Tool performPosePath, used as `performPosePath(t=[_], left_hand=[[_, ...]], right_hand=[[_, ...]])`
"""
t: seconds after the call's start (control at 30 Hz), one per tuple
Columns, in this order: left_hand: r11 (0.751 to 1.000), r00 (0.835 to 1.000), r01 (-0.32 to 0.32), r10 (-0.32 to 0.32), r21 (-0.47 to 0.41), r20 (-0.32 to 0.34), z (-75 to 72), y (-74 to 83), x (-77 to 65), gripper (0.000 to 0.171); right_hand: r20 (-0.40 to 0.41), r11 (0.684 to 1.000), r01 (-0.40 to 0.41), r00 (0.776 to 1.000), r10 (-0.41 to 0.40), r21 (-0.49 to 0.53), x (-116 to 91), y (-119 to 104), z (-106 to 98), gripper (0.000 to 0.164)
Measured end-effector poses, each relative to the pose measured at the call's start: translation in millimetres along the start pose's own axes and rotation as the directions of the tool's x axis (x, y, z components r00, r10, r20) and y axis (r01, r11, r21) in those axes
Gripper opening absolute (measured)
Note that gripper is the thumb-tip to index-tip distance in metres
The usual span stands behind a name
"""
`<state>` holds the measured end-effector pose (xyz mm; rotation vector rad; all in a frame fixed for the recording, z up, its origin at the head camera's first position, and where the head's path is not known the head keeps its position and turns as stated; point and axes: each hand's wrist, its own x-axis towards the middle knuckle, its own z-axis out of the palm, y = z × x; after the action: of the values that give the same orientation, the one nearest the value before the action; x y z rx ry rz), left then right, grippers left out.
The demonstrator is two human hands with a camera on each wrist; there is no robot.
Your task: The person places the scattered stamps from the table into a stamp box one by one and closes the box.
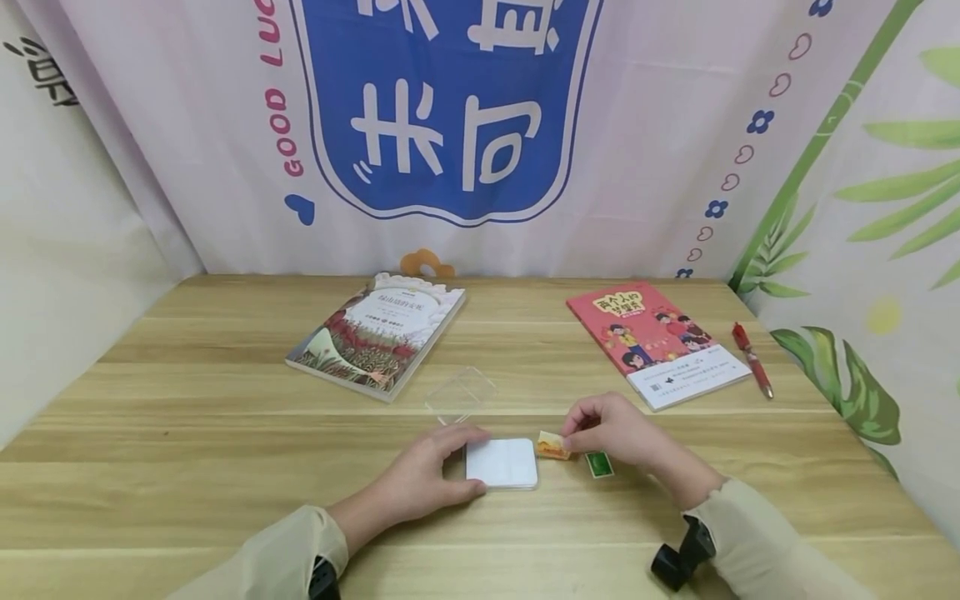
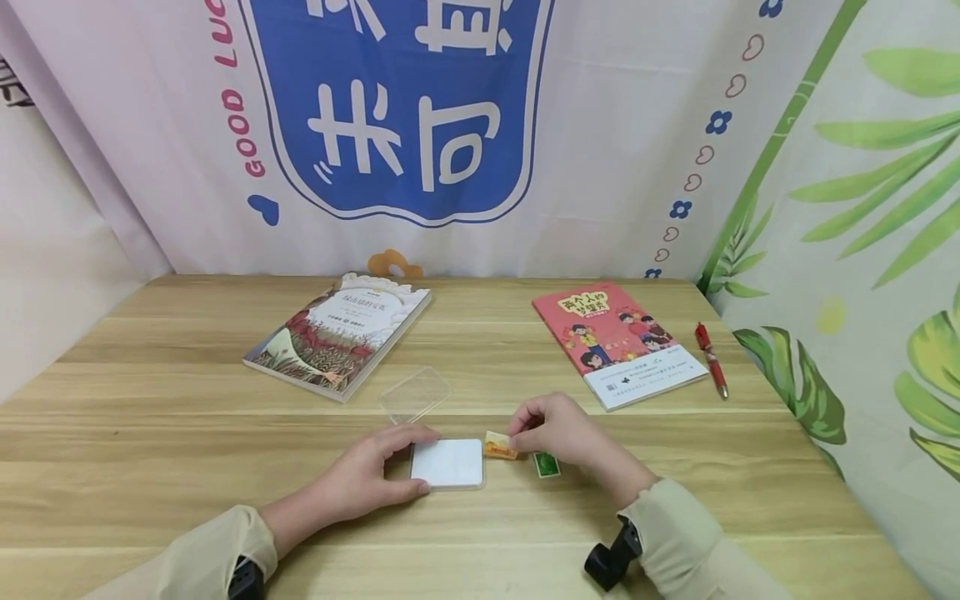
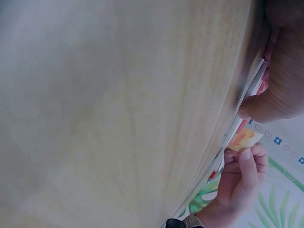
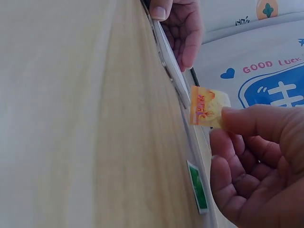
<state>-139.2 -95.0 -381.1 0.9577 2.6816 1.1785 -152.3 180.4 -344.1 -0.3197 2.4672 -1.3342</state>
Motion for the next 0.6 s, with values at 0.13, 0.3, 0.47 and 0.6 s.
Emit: performPosePath(t=[0.13,0.3,0.47,0.6], left_hand=[[1.0,1.0,0.005,-0.005,0.004,0.005,-0.3,0.9,-0.1,0.052],[1.0,1.0,0.009,-0.009,0.005,0.005,-0.3,1.1,-0.5,0.052],[1.0,1.0,0.011,-0.011,-0.002,0.005,0.2,0.2,-0.5,0.052],[1.0,1.0,0.014,-0.014,-0.007,0.007,0.0,-0.6,-0.8,0.052]], right_hand=[[0.02,0.998,0.004,1.0,-0.005,0.068,2,-4,3,0.015],[0.045,0.993,0.008,0.999,-0.013,0.115,5,-9,9,0.015],[0.07,0.993,0.01,0.997,-0.019,0.114,10,-12,15,0.014],[0.084,0.993,0.0,0.996,-0.01,0.116,14,-13,21,0.012]])
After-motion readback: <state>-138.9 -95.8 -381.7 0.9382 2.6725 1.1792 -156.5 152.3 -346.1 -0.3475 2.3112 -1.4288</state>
